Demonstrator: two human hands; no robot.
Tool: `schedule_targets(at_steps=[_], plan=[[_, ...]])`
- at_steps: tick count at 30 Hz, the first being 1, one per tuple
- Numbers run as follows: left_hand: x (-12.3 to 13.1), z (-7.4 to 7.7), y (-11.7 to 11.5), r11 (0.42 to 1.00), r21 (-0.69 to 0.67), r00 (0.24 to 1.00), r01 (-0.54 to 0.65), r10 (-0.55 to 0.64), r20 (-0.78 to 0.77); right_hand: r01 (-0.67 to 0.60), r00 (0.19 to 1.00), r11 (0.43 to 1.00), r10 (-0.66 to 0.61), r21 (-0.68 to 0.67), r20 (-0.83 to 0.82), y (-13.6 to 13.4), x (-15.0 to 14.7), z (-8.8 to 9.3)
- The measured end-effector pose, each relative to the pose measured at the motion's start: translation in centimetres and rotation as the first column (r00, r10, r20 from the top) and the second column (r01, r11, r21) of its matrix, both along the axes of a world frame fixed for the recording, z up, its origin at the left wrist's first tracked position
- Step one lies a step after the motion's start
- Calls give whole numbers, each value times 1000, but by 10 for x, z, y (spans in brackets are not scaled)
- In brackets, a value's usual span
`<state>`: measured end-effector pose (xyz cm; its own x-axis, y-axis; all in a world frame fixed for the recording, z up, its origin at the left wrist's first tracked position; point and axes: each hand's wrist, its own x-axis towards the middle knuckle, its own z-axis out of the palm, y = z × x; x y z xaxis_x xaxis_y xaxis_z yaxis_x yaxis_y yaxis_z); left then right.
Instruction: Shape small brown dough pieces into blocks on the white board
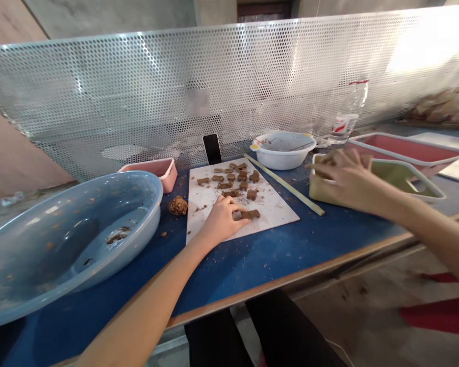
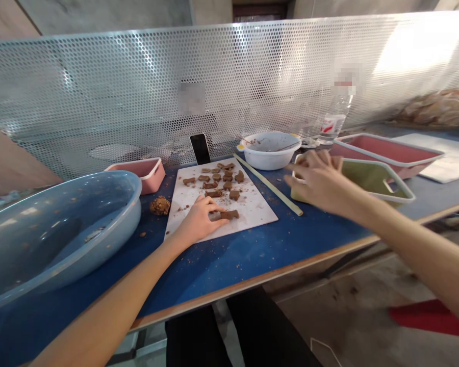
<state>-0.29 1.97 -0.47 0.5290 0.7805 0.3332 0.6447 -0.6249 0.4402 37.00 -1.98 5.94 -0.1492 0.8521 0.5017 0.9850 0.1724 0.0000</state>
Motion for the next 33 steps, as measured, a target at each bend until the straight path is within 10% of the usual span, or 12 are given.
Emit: schedule_targets(at_steps=[9, 33], plan=[[5, -3, -3, 999, 44, 999, 4, -6, 35, -387, 922, 918, 384, -92, -46, -50, -151, -62], [17, 0, 4, 993, -98, 996, -60, 54, -64, -243, 965, 964, 251, 105, -73, -48, -154, -80]])
